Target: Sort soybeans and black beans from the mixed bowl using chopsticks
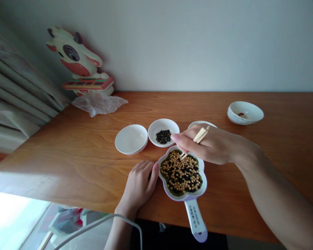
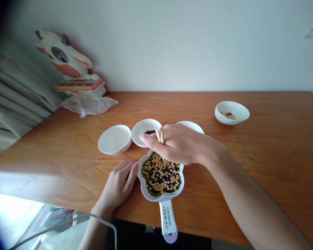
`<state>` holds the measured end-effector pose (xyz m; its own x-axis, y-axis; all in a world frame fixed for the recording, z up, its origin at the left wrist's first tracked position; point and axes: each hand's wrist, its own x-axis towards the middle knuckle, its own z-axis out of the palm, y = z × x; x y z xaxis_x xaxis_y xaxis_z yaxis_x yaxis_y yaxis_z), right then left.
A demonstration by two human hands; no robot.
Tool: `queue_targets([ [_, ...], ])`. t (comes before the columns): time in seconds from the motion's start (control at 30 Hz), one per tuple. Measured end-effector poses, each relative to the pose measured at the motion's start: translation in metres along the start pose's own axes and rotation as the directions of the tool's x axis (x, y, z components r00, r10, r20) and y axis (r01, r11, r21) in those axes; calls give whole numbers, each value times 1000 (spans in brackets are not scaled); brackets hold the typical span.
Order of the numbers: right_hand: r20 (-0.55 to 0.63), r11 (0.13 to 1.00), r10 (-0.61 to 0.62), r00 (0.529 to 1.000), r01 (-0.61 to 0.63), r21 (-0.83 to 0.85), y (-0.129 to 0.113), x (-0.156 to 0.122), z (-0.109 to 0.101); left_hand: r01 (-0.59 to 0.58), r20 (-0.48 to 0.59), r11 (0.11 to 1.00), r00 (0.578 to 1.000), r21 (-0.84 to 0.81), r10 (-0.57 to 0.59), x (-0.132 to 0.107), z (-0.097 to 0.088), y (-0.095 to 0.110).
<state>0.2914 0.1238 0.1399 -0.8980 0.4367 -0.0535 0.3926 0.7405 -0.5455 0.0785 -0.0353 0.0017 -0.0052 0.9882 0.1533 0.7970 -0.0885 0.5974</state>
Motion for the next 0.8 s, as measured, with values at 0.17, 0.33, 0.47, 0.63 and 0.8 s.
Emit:
queue_targets([
  [0.17,-1,1000,12,1000,-11,1,0,1,2,-6,-5,1000,1000,-3,6,0,0,0],
  [0.33,-1,1000,8,1000,-8,17,1,4,4,-3,-2,1000,1000,-9,3,1,0,0],
  [0.47,-13,1000,9,1000,-9,10,3,5,5,-9,-2,1000,1000,-11,8,0,0,-1],
  [0.63,-24,1000,-14,1000,15,27,1,4,2,-8,4,1000,1000,-5,8,0,0,0],
  [0.8,-58,993,23,998,-16,121,-1,-6,-10,17,10,1000,1000,-9,-17,0,0,1],
])
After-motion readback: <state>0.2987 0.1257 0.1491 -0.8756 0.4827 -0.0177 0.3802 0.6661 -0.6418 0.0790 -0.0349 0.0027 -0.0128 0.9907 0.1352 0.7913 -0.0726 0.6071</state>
